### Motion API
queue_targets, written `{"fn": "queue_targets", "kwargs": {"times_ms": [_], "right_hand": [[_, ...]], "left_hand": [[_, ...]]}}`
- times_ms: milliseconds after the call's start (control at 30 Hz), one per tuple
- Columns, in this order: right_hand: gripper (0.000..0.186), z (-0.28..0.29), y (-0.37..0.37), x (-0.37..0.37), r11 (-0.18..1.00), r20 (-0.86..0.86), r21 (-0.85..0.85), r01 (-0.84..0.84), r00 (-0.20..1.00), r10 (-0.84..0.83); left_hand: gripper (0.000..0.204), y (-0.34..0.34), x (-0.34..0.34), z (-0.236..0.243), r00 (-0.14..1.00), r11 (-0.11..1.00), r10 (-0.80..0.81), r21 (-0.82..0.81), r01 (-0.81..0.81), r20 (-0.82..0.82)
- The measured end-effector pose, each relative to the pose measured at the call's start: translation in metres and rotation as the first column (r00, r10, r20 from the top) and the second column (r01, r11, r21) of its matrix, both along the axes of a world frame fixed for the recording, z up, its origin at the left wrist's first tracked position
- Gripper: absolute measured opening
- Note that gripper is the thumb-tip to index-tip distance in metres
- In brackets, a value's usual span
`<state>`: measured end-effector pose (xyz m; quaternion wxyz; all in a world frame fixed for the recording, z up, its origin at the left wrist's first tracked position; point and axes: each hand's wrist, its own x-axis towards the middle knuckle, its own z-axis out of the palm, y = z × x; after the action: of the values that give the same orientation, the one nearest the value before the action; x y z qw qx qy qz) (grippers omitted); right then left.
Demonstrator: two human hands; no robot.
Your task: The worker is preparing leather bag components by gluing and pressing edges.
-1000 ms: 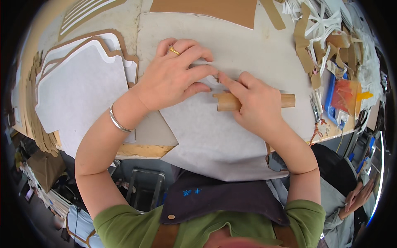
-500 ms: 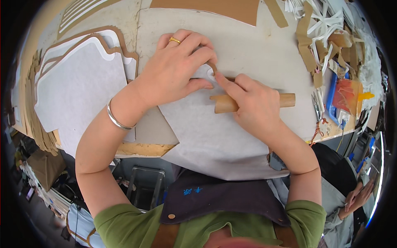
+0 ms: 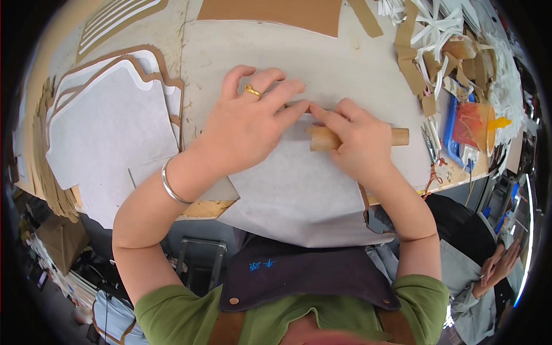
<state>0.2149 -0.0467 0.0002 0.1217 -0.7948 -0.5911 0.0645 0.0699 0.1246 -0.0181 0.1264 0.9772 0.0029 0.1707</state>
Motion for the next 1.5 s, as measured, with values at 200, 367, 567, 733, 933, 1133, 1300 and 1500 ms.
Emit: {"fn": "queue_targets", "kwargs": {"times_ms": [200, 367, 567, 733, 933, 1133, 1300, 1500], "right_hand": [[0.042, 0.009, -0.007, 0.003, 0.986, -0.150, 0.086, 0.140, 0.981, -0.126], [0.042, 0.008, -0.045, 0.015, 0.942, -0.257, 0.033, 0.334, 0.914, -0.315], [0.036, 0.008, -0.056, 0.009, 0.962, -0.309, 0.004, 0.272, 0.915, -0.258], [0.030, 0.013, -0.078, -0.008, 0.966, -0.342, -0.047, 0.255, 0.904, -0.255], [0.028, 0.019, -0.095, -0.011, 0.962, -0.256, -0.119, 0.244, 0.929, -0.267], [0.027, 0.029, -0.121, -0.012, 0.952, -0.443, -0.256, 0.169, 0.854, -0.271], [0.032, 0.026, -0.127, -0.015, 0.931, -0.448, -0.264, 0.252, 0.823, -0.350], [0.034, 0.023, -0.127, -0.015, 0.921, -0.464, -0.274, 0.276, 0.801, -0.378]], "left_hand": [[0.033, -0.029, 0.004, -0.006, 0.994, 0.983, 0.106, 0.151, -0.101, -0.023], [0.032, -0.024, -0.001, -0.001, 0.991, 0.990, 0.135, 0.051, -0.133, -0.020], [0.032, -0.043, 0.004, -0.001, 0.995, 0.898, 0.102, 0.428, -0.101, 0.020], [0.028, -0.040, 0.006, -0.003, 0.992, 0.958, 0.122, 0.256, -0.128, 0.038], [0.028, -0.031, 0.004, 0.003, 0.999, 0.956, 0.027, 0.292, -0.037, 0.039], [0.043, -0.014, 0.019, 0.014, 0.972, 0.970, 0.075, -0.209, -0.123, -0.223], [0.040, -0.026, 0.015, -0.001, 0.992, 0.980, 0.076, -0.174, -0.092, -0.098], [0.034, -0.030, 0.006, -0.010, 0.996, 0.998, 0.061, -0.037, -0.058, 0.060]]}}
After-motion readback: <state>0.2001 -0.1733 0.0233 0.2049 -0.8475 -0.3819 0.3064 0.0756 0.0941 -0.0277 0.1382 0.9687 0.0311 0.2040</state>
